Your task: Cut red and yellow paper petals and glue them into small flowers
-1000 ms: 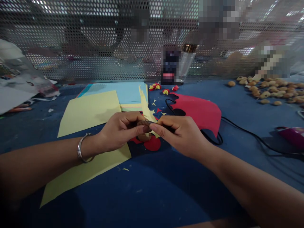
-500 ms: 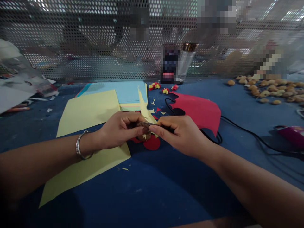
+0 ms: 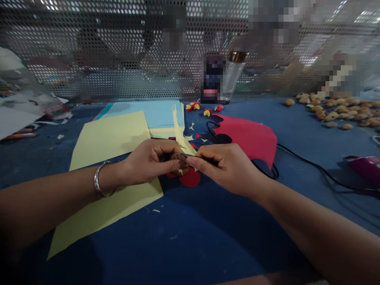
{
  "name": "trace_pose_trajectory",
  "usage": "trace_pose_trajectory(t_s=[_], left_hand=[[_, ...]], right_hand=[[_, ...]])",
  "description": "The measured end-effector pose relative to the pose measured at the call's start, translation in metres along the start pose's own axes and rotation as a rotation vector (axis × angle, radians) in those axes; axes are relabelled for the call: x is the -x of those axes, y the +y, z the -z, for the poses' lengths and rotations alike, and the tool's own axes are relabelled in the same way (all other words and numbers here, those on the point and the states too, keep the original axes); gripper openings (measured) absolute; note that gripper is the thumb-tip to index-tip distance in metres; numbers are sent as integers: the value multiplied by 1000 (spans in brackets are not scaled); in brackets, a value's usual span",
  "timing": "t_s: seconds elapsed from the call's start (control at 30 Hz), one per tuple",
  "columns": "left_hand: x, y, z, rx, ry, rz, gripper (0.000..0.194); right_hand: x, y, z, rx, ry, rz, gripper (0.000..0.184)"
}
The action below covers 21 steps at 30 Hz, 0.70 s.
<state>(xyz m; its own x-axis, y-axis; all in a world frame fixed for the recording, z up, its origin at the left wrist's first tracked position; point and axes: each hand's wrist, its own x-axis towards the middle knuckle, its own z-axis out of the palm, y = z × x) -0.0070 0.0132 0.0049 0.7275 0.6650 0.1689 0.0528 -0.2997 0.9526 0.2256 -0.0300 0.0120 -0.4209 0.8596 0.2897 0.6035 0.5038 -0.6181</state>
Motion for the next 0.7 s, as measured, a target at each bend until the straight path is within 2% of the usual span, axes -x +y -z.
trace_pose_trajectory(t_s=[0.27,0.4,0.53,0.6,0.7], left_hand=[[-1,-3,2,-68,-8,34,8],[-3,-4,5,-52,22,102,13],[-5,-7,6,21,114,142,16],[-5,-8,6,40,155,161,18],[-7,-11,7,29,214,186,20]], right_hand=[[0,4,-1,2,2,-54,56],[-4,13,0,75,66,-172,60],[-10,25,-2,113,104,-289,63],[-13,31,-6,150,81,-299,57],[-17,36,-13,221,30,-297,39]])
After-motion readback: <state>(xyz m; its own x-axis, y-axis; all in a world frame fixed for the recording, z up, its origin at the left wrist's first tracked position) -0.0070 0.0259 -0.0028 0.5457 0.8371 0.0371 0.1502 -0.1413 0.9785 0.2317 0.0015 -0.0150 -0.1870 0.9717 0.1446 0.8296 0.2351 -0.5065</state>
